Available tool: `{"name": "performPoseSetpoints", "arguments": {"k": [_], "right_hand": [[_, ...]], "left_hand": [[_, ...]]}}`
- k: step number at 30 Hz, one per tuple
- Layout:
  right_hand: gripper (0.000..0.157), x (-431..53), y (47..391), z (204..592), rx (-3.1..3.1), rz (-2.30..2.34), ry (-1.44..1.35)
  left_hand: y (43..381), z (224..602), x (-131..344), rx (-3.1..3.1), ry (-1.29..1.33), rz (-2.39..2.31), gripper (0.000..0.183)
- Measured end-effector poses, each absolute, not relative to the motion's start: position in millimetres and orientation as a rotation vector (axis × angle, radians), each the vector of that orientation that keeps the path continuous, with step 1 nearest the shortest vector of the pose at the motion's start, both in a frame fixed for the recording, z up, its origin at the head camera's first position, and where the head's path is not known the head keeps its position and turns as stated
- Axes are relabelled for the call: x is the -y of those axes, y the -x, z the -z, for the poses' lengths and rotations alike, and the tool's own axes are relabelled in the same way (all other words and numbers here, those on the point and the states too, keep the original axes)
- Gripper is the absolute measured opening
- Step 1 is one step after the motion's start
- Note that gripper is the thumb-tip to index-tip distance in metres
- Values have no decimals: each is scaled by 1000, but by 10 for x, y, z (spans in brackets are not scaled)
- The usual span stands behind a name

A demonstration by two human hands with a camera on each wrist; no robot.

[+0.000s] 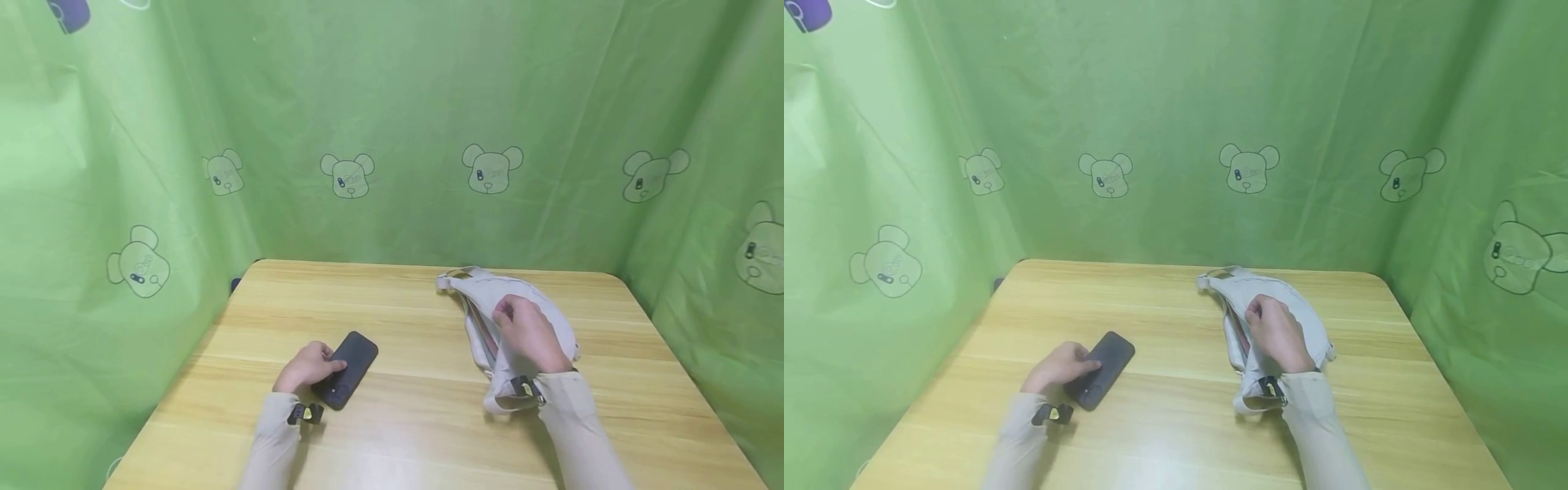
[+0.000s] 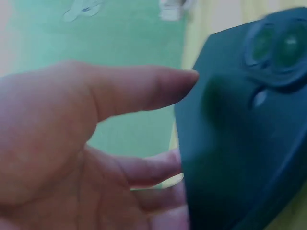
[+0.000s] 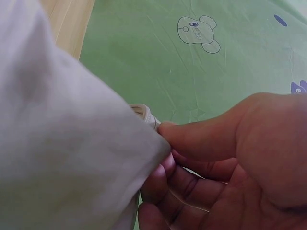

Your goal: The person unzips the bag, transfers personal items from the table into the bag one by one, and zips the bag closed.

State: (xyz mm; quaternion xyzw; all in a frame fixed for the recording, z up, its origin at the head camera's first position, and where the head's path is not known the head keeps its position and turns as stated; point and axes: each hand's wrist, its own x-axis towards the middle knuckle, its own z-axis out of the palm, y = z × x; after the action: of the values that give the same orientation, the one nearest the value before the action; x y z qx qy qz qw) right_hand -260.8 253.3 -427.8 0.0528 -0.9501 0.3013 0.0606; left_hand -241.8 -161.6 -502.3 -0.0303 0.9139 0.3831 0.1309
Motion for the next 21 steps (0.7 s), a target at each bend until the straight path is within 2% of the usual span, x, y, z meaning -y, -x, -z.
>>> {"name": "performPoseSetpoints", "arguments": {"k": [6, 21], "right_hand": [[13, -2534, 2607, 4267, 2875, -912, -155], [13, -2551, 2601, 4279, 2871, -914, -158]], "left_hand": [[2528, 5148, 1800, -2492, 31, -1314, 31], [2606, 5188, 1894, -2151, -50, -1665, 50]]}}
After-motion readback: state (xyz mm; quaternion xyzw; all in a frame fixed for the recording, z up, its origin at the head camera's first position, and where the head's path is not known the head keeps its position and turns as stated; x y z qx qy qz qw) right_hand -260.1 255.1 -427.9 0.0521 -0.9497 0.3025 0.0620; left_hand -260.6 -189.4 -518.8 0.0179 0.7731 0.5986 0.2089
